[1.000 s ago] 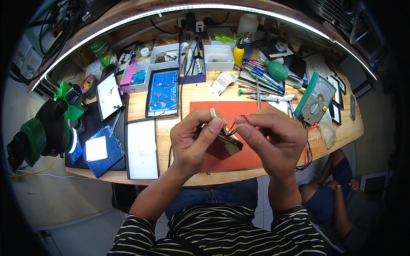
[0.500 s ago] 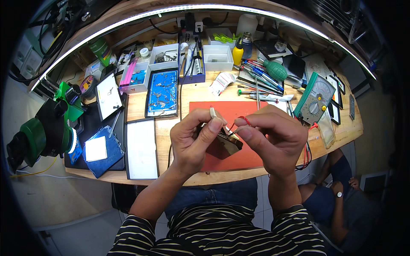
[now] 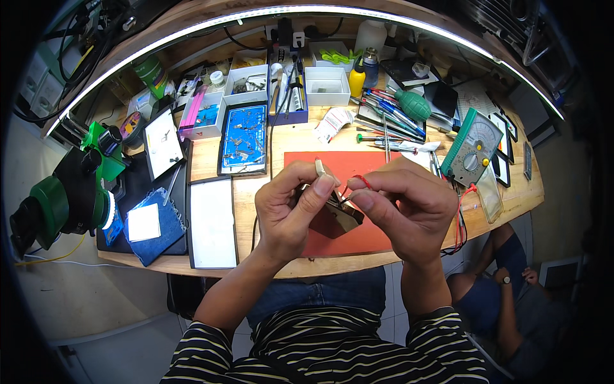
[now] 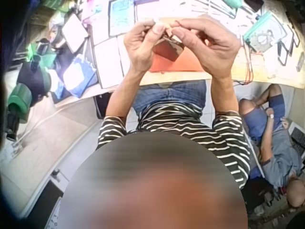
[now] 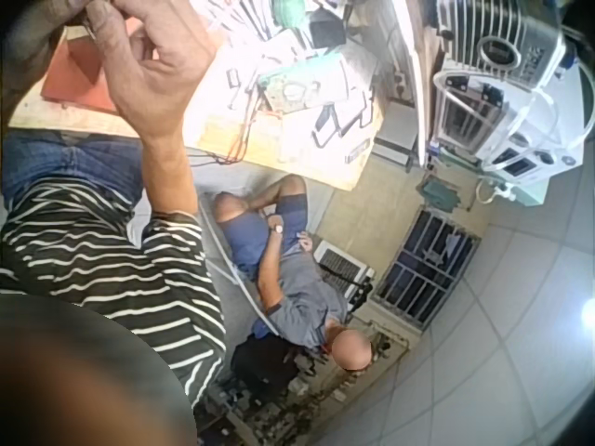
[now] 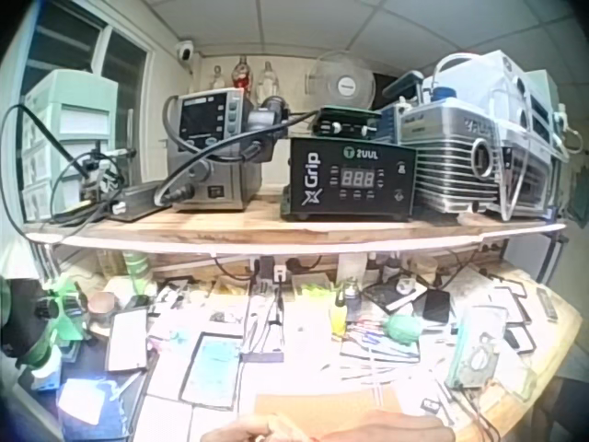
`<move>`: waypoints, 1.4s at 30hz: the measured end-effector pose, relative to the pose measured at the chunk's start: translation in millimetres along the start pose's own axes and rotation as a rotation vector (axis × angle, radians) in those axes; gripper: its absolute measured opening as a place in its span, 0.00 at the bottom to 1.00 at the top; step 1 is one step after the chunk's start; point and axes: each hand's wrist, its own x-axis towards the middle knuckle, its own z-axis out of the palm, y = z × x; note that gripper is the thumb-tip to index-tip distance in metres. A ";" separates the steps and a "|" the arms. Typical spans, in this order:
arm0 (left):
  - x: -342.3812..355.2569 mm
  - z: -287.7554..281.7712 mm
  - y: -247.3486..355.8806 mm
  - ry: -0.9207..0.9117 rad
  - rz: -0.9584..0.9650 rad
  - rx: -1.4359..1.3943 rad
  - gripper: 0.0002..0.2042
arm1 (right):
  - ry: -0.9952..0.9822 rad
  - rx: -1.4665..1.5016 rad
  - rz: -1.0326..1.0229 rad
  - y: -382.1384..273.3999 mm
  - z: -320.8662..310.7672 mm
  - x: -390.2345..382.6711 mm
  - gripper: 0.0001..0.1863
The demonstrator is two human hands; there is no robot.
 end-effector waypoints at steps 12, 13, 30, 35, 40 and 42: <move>2.0 2.6 -2.1 0.031 -0.025 -0.075 0.05 | 0.012 -0.029 -0.028 2.9 -2.7 1.0 0.07; 2.0 2.7 -1.6 0.036 -0.021 -0.064 0.05 | 0.028 -0.031 -0.020 3.2 -2.2 1.3 0.07; 1.9 -0.1 -4.3 -0.002 -0.045 -0.015 0.07 | 0.129 0.231 0.028 2.2 -16.6 6.5 0.07; 4.3 0.8 -3.1 -0.021 -0.036 -0.017 0.07 | 0.167 0.277 0.010 -5.6 -31.4 13.7 0.08; 5.1 2.3 1.9 -0.006 -0.104 0.016 0.07 | 0.227 0.303 -0.085 -8.8 -49.3 24.8 0.09; 5.5 2.3 2.9 -0.006 -0.110 0.039 0.06 | 0.270 0.351 -0.109 -9.5 -58.8 27.1 0.10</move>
